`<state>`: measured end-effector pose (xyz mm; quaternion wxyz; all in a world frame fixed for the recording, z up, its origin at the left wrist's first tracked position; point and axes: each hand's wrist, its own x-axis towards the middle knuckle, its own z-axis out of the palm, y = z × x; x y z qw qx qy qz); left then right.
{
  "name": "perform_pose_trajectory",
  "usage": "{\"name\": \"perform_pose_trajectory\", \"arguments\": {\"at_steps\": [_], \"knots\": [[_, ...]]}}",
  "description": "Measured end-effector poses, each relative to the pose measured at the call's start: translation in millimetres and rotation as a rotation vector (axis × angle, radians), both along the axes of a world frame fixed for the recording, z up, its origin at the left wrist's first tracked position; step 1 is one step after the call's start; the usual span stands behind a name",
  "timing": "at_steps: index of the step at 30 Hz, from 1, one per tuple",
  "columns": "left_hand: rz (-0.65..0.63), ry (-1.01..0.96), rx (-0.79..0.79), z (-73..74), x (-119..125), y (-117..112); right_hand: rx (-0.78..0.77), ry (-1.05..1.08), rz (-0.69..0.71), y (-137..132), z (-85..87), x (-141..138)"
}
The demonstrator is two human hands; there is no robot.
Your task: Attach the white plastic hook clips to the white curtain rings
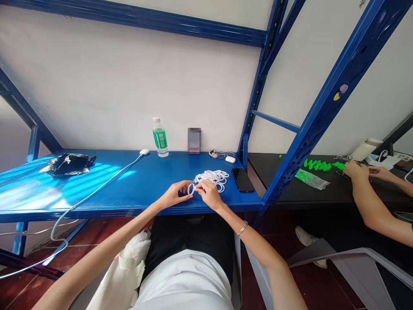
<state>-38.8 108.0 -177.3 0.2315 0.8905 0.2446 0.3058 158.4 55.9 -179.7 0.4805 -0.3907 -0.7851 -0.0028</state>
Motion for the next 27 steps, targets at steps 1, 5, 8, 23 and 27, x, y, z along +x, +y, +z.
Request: {"name": "perform_pose_trajectory", "arguments": {"at_steps": [1, 5, 8, 23, 27], "knots": [[0.000, -0.001, -0.001, 0.1, 0.0, -0.1, -0.002, -0.001, -0.002, 0.2, -0.2, 0.1], [0.004, -0.011, 0.006, 0.6, 0.0, -0.5, 0.003, 0.001, 0.001, 0.5, -0.9, 0.3], [0.012, -0.021, 0.022, 0.6, -0.4, -0.4, 0.013, 0.009, 0.007, -0.1, -0.3, -0.1], [0.066, -0.071, 0.043, 4.6, -0.9, -3.9, -0.011, -0.052, 0.008, -2.0, 0.5, -1.3], [0.079, -0.077, 0.053, 3.5, -0.7, -3.5, -0.028, -0.043, 0.021, -1.8, 0.9, -1.1]]}}
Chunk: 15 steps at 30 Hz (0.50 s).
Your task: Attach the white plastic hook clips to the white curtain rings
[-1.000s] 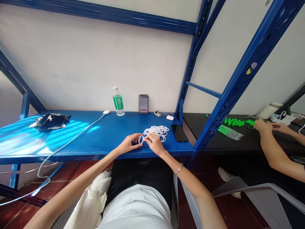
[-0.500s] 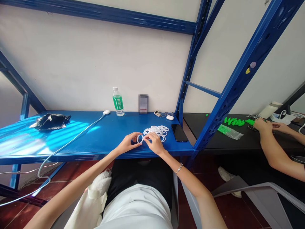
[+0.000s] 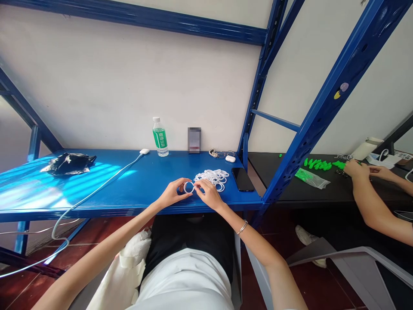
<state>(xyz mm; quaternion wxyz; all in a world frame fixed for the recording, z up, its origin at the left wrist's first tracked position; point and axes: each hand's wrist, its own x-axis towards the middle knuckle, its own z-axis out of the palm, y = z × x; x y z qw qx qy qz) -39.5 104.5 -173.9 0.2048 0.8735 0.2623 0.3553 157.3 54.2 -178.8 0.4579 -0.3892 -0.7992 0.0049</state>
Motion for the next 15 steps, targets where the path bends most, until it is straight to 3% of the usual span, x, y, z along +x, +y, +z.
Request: {"name": "perform_pose_trajectory", "arguments": {"at_steps": [15], "knots": [[0.005, 0.017, 0.000, 0.9, -0.1, -1.8, -0.005, 0.019, 0.018, -2.2, 3.6, -0.9]]}}
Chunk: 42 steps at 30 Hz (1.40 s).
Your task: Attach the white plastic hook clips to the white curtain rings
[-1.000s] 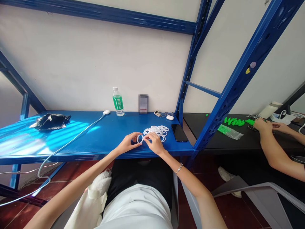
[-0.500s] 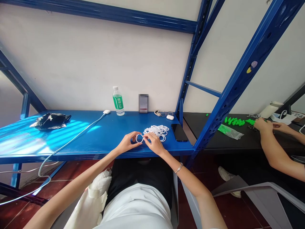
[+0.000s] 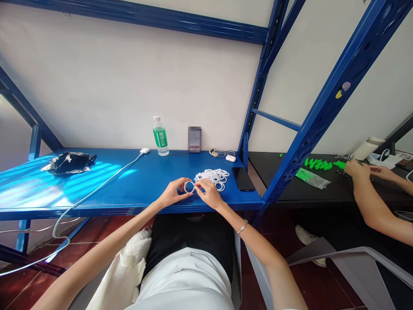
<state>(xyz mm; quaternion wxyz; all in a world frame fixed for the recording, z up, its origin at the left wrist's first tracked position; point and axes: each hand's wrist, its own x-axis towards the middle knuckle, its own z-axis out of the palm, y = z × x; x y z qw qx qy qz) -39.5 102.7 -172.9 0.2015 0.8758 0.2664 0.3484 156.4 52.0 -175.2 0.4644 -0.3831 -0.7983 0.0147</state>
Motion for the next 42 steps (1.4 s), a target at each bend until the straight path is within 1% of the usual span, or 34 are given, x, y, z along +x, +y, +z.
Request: {"name": "perform_pose_trajectory", "arguments": {"at_steps": [24, 31, 42], "knots": [[-0.019, -0.002, 0.006, -2.3, 0.0, 2.1, 0.019, -0.011, 0.020, 1.9, -1.5, 1.0], [-0.015, -0.022, 0.007, -3.7, 0.1, 3.1, 0.007, 0.017, -0.008, 2.2, -3.3, 0.0], [-0.014, -0.027, 0.028, -1.9, -0.7, 1.8, 0.036, 0.039, -0.039, 0.2, 0.9, -0.8]]}}
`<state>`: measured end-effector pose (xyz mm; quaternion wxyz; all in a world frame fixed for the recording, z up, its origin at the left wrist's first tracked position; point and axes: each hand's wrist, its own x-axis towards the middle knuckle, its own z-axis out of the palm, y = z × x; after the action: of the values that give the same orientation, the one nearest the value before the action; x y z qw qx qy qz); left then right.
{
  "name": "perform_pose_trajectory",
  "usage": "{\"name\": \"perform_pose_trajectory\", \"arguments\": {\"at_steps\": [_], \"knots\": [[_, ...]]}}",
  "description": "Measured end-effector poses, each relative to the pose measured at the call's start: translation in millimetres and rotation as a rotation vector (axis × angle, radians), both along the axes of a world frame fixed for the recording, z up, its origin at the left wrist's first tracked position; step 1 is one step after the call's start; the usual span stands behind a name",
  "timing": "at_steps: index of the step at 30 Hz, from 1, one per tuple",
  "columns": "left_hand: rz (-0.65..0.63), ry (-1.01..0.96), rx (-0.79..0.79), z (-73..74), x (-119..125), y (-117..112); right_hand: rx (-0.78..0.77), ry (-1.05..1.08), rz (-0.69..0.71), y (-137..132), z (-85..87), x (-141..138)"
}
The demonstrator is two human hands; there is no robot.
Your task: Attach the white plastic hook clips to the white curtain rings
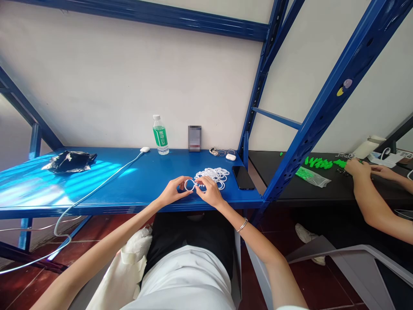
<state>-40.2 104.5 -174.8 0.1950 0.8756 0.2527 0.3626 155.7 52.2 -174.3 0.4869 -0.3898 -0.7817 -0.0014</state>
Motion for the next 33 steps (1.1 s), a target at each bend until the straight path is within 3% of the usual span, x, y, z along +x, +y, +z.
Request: {"name": "perform_pose_trajectory", "arguments": {"at_steps": [33], "knots": [[0.004, 0.017, -0.031, 1.9, 0.2, -1.1, 0.002, -0.058, -0.026, 1.3, -2.1, 0.6]]}}
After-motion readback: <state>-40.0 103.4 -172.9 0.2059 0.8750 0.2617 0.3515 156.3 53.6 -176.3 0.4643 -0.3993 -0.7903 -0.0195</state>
